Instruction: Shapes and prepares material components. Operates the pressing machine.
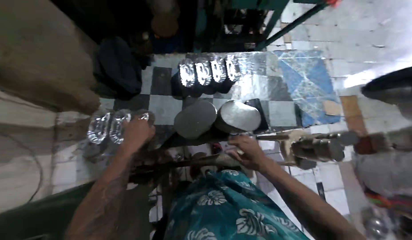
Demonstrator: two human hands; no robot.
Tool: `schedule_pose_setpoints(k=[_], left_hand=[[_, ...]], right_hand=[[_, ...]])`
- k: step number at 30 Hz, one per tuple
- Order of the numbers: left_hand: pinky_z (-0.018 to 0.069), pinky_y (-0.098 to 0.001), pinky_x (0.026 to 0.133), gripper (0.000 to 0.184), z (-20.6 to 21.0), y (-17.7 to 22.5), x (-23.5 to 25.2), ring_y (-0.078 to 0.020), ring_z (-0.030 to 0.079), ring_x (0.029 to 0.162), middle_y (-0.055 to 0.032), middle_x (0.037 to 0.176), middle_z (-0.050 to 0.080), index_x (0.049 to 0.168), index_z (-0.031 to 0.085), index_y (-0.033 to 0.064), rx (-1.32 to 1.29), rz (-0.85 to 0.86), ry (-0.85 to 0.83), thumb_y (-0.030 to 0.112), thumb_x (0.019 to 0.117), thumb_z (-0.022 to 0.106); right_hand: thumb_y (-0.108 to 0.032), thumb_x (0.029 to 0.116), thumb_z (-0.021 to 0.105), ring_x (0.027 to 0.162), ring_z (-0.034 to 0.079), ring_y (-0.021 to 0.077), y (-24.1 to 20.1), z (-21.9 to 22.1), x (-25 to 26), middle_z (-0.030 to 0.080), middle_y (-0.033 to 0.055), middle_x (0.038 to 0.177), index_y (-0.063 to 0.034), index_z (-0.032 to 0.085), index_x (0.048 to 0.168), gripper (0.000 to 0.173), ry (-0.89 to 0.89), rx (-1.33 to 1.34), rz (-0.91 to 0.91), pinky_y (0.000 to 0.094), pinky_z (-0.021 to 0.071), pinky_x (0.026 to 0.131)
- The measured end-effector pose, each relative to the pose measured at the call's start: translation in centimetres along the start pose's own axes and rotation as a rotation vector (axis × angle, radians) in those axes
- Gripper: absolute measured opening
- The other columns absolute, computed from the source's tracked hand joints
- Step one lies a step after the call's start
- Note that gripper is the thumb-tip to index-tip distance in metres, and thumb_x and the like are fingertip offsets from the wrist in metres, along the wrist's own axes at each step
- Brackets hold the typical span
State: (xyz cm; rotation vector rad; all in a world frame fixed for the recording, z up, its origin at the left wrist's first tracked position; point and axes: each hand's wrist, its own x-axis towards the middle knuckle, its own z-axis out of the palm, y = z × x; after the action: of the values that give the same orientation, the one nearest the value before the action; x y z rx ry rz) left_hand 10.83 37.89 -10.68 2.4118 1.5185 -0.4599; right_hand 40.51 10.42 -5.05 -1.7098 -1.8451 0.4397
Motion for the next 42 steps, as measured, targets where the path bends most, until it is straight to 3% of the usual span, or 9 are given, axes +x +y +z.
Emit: schedule_pose_setpoints(k=[3,8,13,21,30,33,36,40,42], left_hand=[[0.0339,-0.0753,0.106,0.060,-2.9,1.5,-1.8,-0.0595,0.048,0.128,-0.0412,0.136,0.051,0.128,0.059,-0.0129,-0.211,-0.026,0.022,0.041,0.1019,0.061],[0.0482,-0.0658,0.097,0.049,-8.4,11.7,-8.2,-0.0473,0.063,0.112,-0.0317,0.121,0.064,0.128,0.061,-0.0082,-0.642,0.164,0.225,0.035,0.1043,0.058],[0.0540,-0.0599,0.077,0.030,-8.5,17.1,-3.8,-0.0330,0.068,0.089,-0.0123,0.094,0.070,0.114,0.067,0.0101,-0.251,0.415,-0.250,0.033,0.0940,0.070],[0.0528,-0.0248,0.058,0.017,-11.1,14.1,0.1,-0.0097,0.062,0.064,-0.0047,0.086,0.069,0.115,0.067,0.0064,-0.617,0.619,-0.774,0.014,0.1002,0.065],[0.0558,-0.0332,0.072,0.026,-11.0,14.2,-1.2,-0.0150,0.063,0.074,-0.0088,0.090,0.066,0.122,0.064,0.0039,-0.546,0.622,-0.609,0.010,0.0972,0.069],[0.0549,-0.0518,0.087,0.054,-10.7,15.0,-3.2,-0.0316,0.067,0.098,-0.0213,0.118,0.066,0.148,0.048,0.0075,-0.469,0.553,-0.369,0.009,0.0974,0.067],[0.0505,-0.0607,0.096,0.035,-9.5,15.0,-8.1,-0.0392,0.065,0.112,-0.0244,0.120,0.065,0.134,0.057,0.0001,-0.402,0.627,0.059,0.011,0.1016,0.050],[0.0559,-0.0188,0.085,0.042,-6.2,14.6,-15.3,0.0021,0.066,0.095,0.0025,0.110,0.070,0.130,0.059,0.0017,-1.380,0.448,0.207,0.001,0.0920,0.041],[0.0586,-0.0222,0.068,0.028,-3.0,15.5,-16.7,-0.0001,0.066,0.077,0.0073,0.089,0.068,0.114,0.059,0.0120,-1.735,0.154,0.079,0.004,0.0946,0.041]], right_hand=[[-0.050,0.0942,0.068,0.111,0.069,0.0355,2.4,-3.3,4.8,0.075,0.0155,0.110,-0.0018,0.074,0.114,0.053,0.033,-0.290,-0.145,0.0573,0.0397,0.116],[-0.032,0.1037,0.057,0.114,0.068,0.0282,6.6,-3.9,6.7,0.074,0.0141,0.112,-0.0005,0.071,0.118,0.038,-0.188,-0.046,-0.159,0.0561,0.0283,0.123],[-0.033,0.1088,0.044,0.118,0.066,0.0225,6.8,-5.6,7.1,0.072,0.0133,0.114,0.0007,0.069,0.121,0.044,-0.281,0.162,-0.134,0.0521,0.0235,0.126],[-0.030,0.1074,0.051,0.115,0.067,0.0198,7.8,-5.3,7.0,0.074,0.0108,0.109,-0.0004,0.072,0.112,0.038,-0.236,0.237,-0.156,0.0530,0.0239,0.125],[-0.026,0.0988,0.067,0.105,0.070,0.0188,6.9,-4.9,6.4,0.075,0.0104,0.101,-0.0007,0.074,0.109,0.029,-0.188,0.202,-0.123,0.0496,0.0283,0.124],[-0.014,0.0851,0.070,0.106,0.069,0.0259,6.0,-3.9,5.9,0.074,0.0127,0.103,-0.0002,0.073,0.113,0.032,-0.152,0.016,-0.127,0.0528,0.0279,0.124],[-0.011,0.0866,0.069,0.110,0.069,0.0379,3.4,-3.4,4.8,0.074,0.0178,0.108,0.0002,0.073,0.111,0.027,0.045,-0.204,-0.184,0.0595,0.0389,0.115],[-0.006,0.1028,0.040,0.106,0.065,0.0090,-3.5,-2.1,2.1,0.067,0.0054,0.118,0.0027,0.059,0.130,0.034,0.299,0.610,0.198,0.0293,0.0557,0.094],[-0.022,0.1075,0.038,0.083,0.067,0.0058,-6.2,0.7,0.9,0.068,-0.0028,0.098,-0.0103,0.058,0.128,0.031,0.294,1.024,0.547,0.0310,0.0597,0.072]])
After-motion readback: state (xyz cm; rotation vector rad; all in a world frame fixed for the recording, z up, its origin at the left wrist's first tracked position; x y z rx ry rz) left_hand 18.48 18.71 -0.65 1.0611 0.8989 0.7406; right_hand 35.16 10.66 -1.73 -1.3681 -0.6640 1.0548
